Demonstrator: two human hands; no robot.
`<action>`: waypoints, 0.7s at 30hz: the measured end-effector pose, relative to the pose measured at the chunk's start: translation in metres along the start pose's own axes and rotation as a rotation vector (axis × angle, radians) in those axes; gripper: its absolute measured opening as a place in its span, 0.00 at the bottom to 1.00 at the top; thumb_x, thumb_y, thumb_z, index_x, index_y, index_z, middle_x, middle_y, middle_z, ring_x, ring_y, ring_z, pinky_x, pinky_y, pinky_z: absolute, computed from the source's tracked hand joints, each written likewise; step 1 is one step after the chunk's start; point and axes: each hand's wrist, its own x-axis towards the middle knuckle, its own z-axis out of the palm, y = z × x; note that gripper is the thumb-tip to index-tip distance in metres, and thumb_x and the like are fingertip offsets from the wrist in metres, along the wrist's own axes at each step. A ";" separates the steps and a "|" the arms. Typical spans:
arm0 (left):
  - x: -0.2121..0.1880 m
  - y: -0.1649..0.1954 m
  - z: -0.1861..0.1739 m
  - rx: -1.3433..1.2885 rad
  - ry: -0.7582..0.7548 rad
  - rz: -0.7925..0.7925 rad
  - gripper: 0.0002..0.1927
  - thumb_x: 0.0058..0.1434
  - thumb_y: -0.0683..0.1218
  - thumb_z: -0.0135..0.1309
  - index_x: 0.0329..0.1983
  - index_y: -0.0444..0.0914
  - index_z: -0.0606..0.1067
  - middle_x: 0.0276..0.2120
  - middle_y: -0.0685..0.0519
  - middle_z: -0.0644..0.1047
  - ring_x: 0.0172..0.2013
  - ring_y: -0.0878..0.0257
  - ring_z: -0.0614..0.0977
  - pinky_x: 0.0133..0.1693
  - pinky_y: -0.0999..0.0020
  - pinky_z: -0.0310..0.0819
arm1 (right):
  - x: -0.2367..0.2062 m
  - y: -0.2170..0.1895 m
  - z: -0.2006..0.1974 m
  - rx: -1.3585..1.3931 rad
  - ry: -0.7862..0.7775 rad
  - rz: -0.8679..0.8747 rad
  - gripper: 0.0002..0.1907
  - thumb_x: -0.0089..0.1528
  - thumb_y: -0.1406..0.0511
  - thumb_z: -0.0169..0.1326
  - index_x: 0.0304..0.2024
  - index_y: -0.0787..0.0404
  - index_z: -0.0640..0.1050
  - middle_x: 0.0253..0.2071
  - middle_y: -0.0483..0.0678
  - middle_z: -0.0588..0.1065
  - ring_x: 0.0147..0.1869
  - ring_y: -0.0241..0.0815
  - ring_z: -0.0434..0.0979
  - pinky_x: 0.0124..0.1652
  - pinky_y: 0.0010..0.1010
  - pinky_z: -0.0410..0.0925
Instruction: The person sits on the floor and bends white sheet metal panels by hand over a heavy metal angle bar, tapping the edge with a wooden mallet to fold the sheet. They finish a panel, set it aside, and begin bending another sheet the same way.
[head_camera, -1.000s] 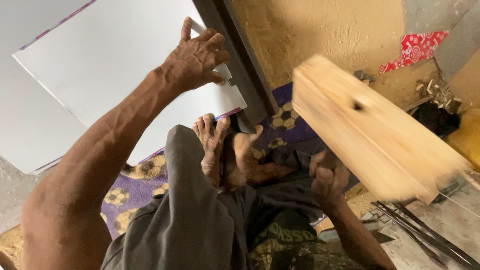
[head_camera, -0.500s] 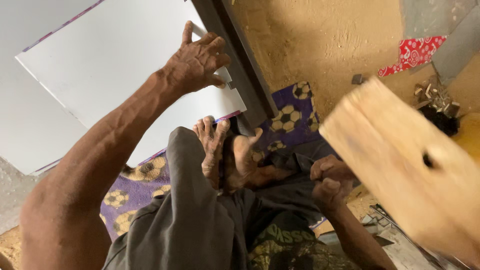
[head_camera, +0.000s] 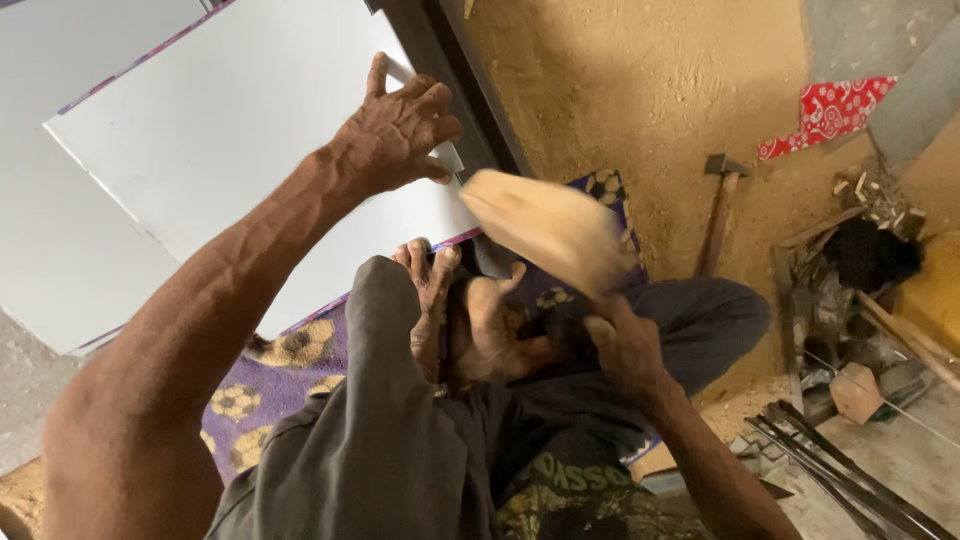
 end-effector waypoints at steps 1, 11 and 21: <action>0.000 0.000 -0.001 -0.015 0.008 0.001 0.24 0.56 0.63 0.62 0.53 0.50 0.79 0.61 0.48 0.69 0.70 0.57 0.61 0.68 0.26 0.33 | 0.006 0.003 -0.002 0.110 0.002 0.184 0.19 0.74 0.55 0.44 0.42 0.65 0.73 0.27 0.45 0.70 0.35 0.28 0.65 0.31 0.32 0.63; 0.006 0.003 0.001 0.087 -0.109 -0.011 0.37 0.58 0.73 0.50 0.64 0.50 0.70 0.68 0.47 0.62 0.71 0.52 0.53 0.66 0.25 0.31 | 0.013 -0.014 -0.008 0.373 0.062 0.482 0.21 0.70 0.52 0.44 0.35 0.63 0.71 0.21 0.42 0.63 0.23 0.34 0.61 0.24 0.30 0.58; 0.006 0.003 0.015 0.140 -0.049 -0.005 0.44 0.58 0.78 0.45 0.67 0.47 0.68 0.67 0.44 0.64 0.72 0.50 0.53 0.67 0.26 0.30 | -0.012 0.008 -0.003 1.055 0.458 0.027 0.22 0.66 0.51 0.57 0.42 0.62 0.70 0.30 0.45 0.68 0.32 0.38 0.68 0.29 0.30 0.62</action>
